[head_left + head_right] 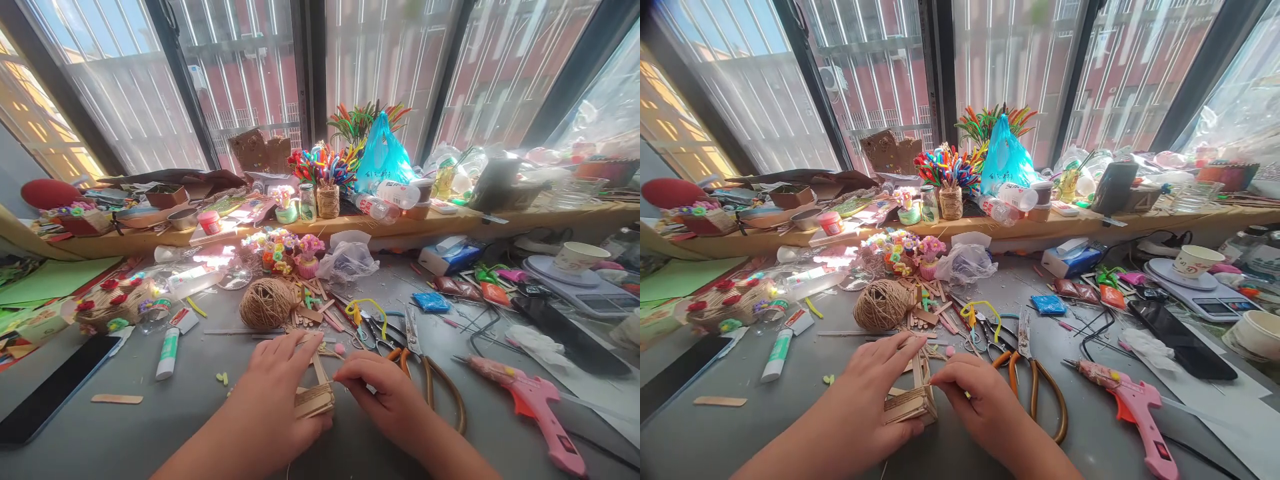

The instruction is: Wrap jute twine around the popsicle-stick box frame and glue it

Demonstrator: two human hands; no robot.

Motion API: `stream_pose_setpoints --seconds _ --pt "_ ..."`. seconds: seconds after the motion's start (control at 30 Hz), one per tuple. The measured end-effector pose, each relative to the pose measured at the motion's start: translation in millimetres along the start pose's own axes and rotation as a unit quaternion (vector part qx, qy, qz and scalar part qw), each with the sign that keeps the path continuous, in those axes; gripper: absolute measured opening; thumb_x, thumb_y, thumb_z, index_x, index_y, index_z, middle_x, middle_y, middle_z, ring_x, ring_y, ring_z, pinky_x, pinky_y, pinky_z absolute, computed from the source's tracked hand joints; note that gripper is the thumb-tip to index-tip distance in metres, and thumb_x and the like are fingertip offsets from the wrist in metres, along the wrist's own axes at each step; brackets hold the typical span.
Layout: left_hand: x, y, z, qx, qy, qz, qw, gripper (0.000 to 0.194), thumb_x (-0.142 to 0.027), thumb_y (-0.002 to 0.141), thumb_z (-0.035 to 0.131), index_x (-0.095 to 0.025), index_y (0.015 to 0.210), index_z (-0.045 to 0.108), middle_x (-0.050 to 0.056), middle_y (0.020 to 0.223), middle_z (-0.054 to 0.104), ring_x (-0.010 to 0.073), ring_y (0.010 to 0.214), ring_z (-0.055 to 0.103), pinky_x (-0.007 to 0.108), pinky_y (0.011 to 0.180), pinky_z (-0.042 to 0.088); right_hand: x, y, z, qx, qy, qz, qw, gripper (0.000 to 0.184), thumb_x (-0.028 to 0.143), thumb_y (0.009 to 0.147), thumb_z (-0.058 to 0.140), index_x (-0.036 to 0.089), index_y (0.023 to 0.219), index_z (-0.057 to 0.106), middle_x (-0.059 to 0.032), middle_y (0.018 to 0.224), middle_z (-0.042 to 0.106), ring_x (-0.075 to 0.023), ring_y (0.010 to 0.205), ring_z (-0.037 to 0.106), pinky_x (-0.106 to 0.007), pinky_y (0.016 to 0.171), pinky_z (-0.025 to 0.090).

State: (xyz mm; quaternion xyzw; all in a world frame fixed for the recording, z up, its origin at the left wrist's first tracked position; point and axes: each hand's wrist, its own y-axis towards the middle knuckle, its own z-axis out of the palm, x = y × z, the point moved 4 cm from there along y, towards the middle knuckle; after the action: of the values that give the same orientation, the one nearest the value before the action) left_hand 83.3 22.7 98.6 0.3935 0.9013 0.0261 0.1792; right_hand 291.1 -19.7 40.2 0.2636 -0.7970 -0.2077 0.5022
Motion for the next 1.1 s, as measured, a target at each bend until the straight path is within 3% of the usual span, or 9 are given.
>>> stream_pose_setpoints --seconds 0.23,0.43,0.57,0.7,0.83,1.1 --pt "7 -13 6.9 -0.073 -0.049 0.003 0.996 0.114 -0.03 0.074 0.096 -0.041 0.173 0.04 0.011 0.167 0.059 0.0453 0.146 0.06 0.061 0.116 0.057 10 3 -4 -0.01 0.027 -0.021 0.999 0.016 0.022 0.115 0.059 0.025 0.111 0.074 -0.0038 0.091 0.079 -0.0191 0.083 0.076 -0.03 0.081 0.061" --pt "20 -31 22.4 -0.107 -0.103 -0.005 0.989 0.104 -0.034 0.081 0.093 -0.039 0.171 0.043 0.015 0.173 0.049 0.0488 0.157 0.051 0.065 0.121 0.054 13 1 -14 -0.015 -0.004 -0.045 0.999 0.016 0.014 0.111 0.063 0.026 0.116 0.072 -0.0052 0.095 0.079 -0.0202 0.087 0.075 -0.029 0.081 0.061" --pt "31 -49 36.6 -0.155 -0.196 -0.017 0.968 0.092 -0.057 0.095 0.083 -0.035 0.172 0.039 0.019 0.176 0.04 0.0512 0.164 0.04 0.067 0.124 0.049 11 1 -18 -0.003 -0.039 -0.064 0.997 0.02 0.013 0.11 0.062 0.026 0.122 0.072 -0.0076 0.099 0.08 -0.022 0.09 0.076 -0.031 0.081 0.061" --pt "32 -58 51.0 -0.186 -0.328 -0.044 0.925 0.082 -0.075 0.104 0.063 -0.038 0.169 0.031 0.016 0.175 0.032 0.0461 0.157 0.051 0.063 0.121 0.054 12 1 -17 0.002 -0.035 -0.053 0.998 0.022 0.011 0.109 0.061 0.026 0.12 0.072 -0.0063 0.096 0.078 -0.0212 0.086 0.075 -0.03 0.08 0.061" --pt "34 -61 63.5 -0.194 -0.392 -0.019 0.899 0.074 -0.073 0.102 0.067 -0.041 0.159 0.032 0.015 0.161 0.042 0.0416 0.154 0.054 0.061 0.12 0.055 13 1 -13 0.006 -0.025 -0.04 0.999 0.025 0.008 0.108 0.059 0.027 0.117 0.072 -0.0049 0.094 0.076 -0.0201 0.085 0.073 -0.028 0.079 0.06" --pt "45 -72 66.9 -0.148 -0.405 -0.031 0.902 0.077 -0.076 0.098 0.072 -0.041 0.154 0.033 0.016 0.156 0.049 0.0442 0.153 0.054 0.068 0.118 0.052 9 -2 -4 -0.003 -0.016 -0.011 1.0 0.021 0.01 0.107 0.058 0.027 0.112 0.07 -0.004 0.089 0.076 -0.0213 0.078 0.071 -0.029 0.072 0.059"
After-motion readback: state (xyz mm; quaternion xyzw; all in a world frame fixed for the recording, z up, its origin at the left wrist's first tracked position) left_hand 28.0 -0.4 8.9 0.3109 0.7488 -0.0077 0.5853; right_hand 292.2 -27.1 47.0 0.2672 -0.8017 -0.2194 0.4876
